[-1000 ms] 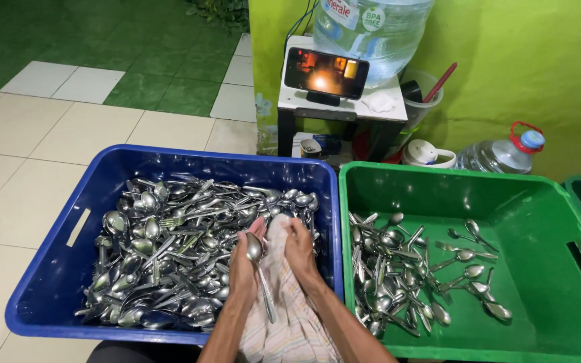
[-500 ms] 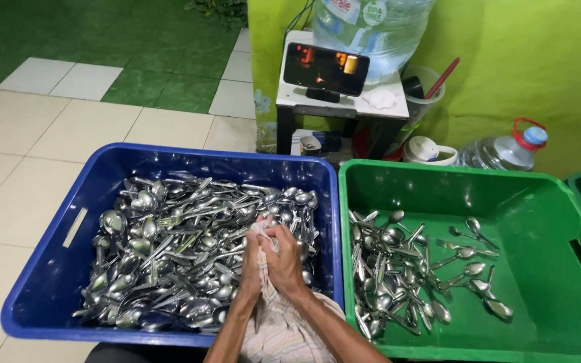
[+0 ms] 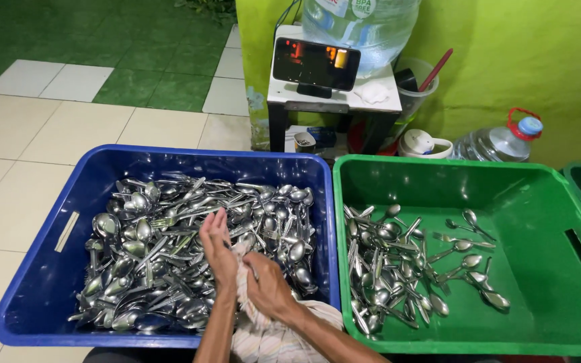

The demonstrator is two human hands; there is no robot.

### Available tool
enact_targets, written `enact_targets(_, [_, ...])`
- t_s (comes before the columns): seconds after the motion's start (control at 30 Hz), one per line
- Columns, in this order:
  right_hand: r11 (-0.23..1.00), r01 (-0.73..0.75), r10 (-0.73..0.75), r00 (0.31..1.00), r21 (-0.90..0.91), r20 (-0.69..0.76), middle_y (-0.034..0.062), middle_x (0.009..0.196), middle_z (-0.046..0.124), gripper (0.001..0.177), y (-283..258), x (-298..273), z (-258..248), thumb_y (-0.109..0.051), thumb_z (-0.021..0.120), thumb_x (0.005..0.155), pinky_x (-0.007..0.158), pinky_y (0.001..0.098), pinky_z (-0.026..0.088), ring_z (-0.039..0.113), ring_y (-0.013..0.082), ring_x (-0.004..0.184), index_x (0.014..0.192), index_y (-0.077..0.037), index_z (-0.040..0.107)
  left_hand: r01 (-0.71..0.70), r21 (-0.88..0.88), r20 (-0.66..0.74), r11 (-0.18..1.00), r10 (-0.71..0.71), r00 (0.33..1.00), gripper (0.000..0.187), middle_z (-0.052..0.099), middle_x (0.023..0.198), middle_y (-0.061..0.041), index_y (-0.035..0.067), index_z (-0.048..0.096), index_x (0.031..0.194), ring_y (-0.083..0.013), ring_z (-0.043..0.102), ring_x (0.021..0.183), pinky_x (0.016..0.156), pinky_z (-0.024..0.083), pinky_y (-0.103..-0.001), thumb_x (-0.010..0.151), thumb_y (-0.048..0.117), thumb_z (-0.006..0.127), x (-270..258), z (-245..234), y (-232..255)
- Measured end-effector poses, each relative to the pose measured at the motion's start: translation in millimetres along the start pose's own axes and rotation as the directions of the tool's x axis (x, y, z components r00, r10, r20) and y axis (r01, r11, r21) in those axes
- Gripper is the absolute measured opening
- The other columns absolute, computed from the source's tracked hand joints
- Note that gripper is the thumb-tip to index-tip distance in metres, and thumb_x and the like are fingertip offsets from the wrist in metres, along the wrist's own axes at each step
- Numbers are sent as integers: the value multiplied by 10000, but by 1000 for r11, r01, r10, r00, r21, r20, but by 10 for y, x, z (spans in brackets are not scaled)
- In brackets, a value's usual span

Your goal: The recorder is wiping individual metal spoons with a cloth and moving them from a blue bin to a green bin.

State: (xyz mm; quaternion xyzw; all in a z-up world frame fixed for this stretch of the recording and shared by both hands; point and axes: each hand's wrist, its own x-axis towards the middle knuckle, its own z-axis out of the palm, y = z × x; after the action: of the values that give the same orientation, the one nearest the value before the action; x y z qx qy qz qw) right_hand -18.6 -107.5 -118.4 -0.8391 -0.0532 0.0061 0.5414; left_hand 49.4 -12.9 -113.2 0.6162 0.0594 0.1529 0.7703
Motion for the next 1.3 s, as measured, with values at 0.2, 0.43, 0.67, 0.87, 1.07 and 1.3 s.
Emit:
enact_targets(0.2, [987,50,-27,989,-155,146,-3,708,499,248,-28,-245,-71,-193,379,1102,466,315,461,440,136,537,877,-144,469,-28,-226,-142,974,-4,990,254,566,920,-134,33,442,1284,-220,573,740,620,570,-338,1082,49,288,148,-196,-335])
enact_targets(0.43, [960,-243,279,890,-142,361,12,747,578,234,-381,-458,-510,-267,443,1072,527,344,455,473,139,540,1066,-77,578,127,-358,-190,925,-205,960,223,512,836,-23,73,509,1207,-87,426,590,465,356,-217,1069,52,335,183,-305,-188])
enact_targets(0.67, [800,-582,452,745,145,491,76,1059,698,476,-572,-257,-489,-304,680,966,400,177,379,483,52,506,1368,-86,550,224,-381,74,897,-212,974,300,574,731,-23,42,564,1164,-102,478,485,380,413,-248,1138,246,346,52,-74,-263])
enact_targets(0.87, [914,-396,344,870,87,355,45,944,690,239,-352,-350,-410,-373,592,997,609,266,554,607,143,678,1027,-146,661,431,-173,55,886,-428,902,578,766,839,-146,-28,737,1124,-194,672,675,535,465,-246,1003,472,473,-30,50,188])
enact_targets(1.07, [911,-411,388,865,7,317,30,820,707,294,-395,-376,-441,-409,528,1066,493,241,516,559,95,522,1108,-138,634,481,-250,213,840,-437,874,476,505,715,58,68,490,1406,-51,395,506,407,315,-202,1070,401,429,-42,-28,-7])
enact_targets(1.3, [1000,-8,8,958,1,-287,69,983,540,268,-145,-154,-448,-232,413,1033,538,268,488,501,129,692,1187,-77,568,452,87,284,888,-457,843,790,601,717,3,142,557,1484,-58,302,437,361,210,-207,1005,620,150,-144,-93,247])
